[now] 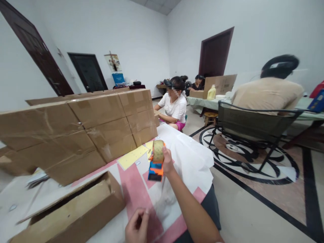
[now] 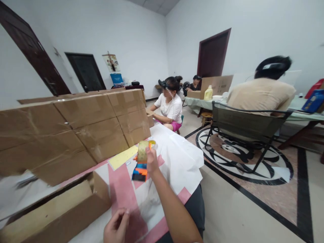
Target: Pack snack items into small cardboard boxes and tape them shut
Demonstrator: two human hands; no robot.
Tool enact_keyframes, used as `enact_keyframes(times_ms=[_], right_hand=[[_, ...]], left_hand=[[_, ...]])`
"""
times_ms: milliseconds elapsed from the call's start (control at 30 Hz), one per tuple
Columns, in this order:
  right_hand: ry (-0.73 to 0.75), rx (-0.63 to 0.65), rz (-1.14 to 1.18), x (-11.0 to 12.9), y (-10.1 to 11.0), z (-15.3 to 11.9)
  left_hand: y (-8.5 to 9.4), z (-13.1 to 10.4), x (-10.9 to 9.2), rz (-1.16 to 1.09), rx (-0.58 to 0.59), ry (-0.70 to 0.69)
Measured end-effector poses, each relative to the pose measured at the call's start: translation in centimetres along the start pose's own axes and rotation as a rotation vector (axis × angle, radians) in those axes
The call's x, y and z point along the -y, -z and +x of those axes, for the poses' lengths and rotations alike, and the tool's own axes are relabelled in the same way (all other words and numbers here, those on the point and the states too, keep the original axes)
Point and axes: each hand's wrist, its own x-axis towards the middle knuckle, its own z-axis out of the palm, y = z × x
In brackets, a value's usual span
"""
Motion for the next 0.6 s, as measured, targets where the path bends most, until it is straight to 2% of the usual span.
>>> enact_keyframes(times_ms=[100, 167, 233, 267, 333, 400, 500, 600], right_hand=[[0.047, -0.021, -0.042, 0.3, 0.3, 0.0], [0.056, -0.001, -0.039, 0.4, 0.2, -0.1], [0.047, 0.025, -0.026, 0.6, 0.0, -0.3], [0.038, 0.035, -0.022, 0.6, -0.1, -0.4], [0.020, 0.059, -0.019, 0.6, -0.4, -0.6], [0.015, 0.082, -0.012, 0.5, -0.6, -0.6], [0.014, 0.103, 0.013, 0.2, -0.5, -0.6], [0.017, 0.094, 0.012, 0.2, -0.3, -0.5]], left_hand=[[0.7, 1.0, -1.9, 0.014, -0.049, -0.076], [0.8, 2.3, -3.4, 0.028, -0.134, -0.199], [0.5, 3.7, -4.7, 0.048, -0.084, -0.297], [0.2, 4.4, -5.3, 0.052, -0.015, -0.319], [-0.5, 5.3, -6.1, 0.040, 0.144, -0.300], [-1.4, 5.6, -6.5, 0.011, 0.250, -0.211], [-2.3, 5.2, -6.7, -0.062, 0.289, -0.057], [-2.4, 4.5, -7.0, -0.109, 0.272, -0.022]])
